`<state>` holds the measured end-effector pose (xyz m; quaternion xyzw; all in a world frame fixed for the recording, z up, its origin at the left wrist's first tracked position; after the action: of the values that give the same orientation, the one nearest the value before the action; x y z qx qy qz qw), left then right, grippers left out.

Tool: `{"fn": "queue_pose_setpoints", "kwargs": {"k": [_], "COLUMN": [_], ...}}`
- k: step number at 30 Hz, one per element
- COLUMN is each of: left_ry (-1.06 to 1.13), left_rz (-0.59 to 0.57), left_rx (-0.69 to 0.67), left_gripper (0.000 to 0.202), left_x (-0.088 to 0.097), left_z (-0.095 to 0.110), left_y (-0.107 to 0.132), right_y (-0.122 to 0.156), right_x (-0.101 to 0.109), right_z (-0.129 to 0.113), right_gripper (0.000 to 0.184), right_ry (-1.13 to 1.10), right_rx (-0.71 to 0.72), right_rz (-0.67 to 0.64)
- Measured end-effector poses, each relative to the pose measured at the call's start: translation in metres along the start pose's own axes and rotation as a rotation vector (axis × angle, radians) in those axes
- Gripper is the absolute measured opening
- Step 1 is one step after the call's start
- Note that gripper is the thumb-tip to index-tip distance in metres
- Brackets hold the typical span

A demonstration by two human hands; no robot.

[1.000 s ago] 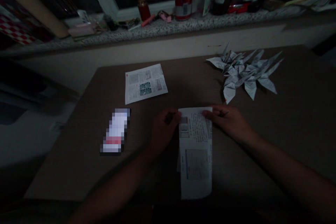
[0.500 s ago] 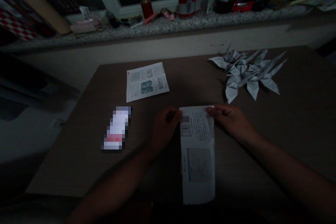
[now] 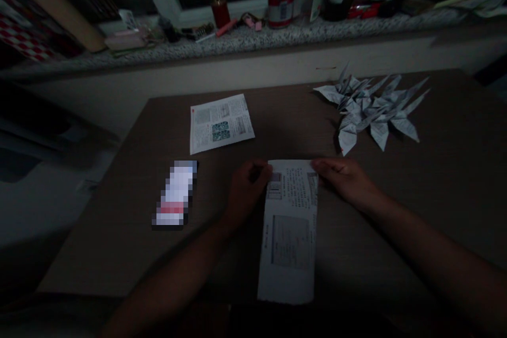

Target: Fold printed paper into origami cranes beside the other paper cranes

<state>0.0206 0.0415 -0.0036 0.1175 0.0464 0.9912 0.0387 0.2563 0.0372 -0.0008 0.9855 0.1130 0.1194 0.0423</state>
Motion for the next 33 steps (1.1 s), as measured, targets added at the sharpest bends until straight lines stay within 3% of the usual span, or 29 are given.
{"fn": "queue_pose_setpoints", "kwargs": {"k": [7, 10, 14, 24, 28, 33], "left_ry": [0.007, -0.002, -0.004, -0.141, -0.215, -0.32], "left_rz": [-0.003, 0.024, 0.027, -0.065, -0.076, -0.073], "left_rx": [-0.012, -0.009, -0.02, -0.087, -0.088, -0.116], "left_gripper": [0.023, 0.024, 0.024, 0.018, 0.019, 0.015], "left_x": [-0.001, 0.0, 0.002, 0.005, 0.005, 0.003], "left_z": [-0.001, -0.001, -0.001, -0.01, -0.009, -0.002], "left_y": [-0.001, -0.002, -0.004, -0.024, -0.029, -0.03], "right_y": [-0.005, -0.002, 0.001, -0.008, -0.013, -0.02], "right_x": [-0.005, -0.007, -0.007, -0.004, -0.001, 0.014], "right_z": [0.009, 0.008, 0.005, 0.012, 0.016, 0.005], "right_gripper": [0.051, 0.052, 0.04, 0.031, 0.033, 0.03], "right_ry": [-0.148, -0.212, -0.174, -0.131, -0.058, 0.242], "right_rx": [-0.06, -0.107, -0.146, -0.14, -0.077, 0.197], "right_rz": [0.024, -0.041, -0.119, -0.032, 0.007, 0.274]}}
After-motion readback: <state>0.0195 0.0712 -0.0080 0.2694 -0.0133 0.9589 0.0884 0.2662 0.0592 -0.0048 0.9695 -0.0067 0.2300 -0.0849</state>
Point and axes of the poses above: each hand's wrist, its own y-axis away from the middle knuckle, its own x-axis out of the back of the hand, z = x × y, the point moved 3 cm from there along -y, towards the middle knuckle, and after that the axes turned 2 degrees about x, right-handed, at the moved point
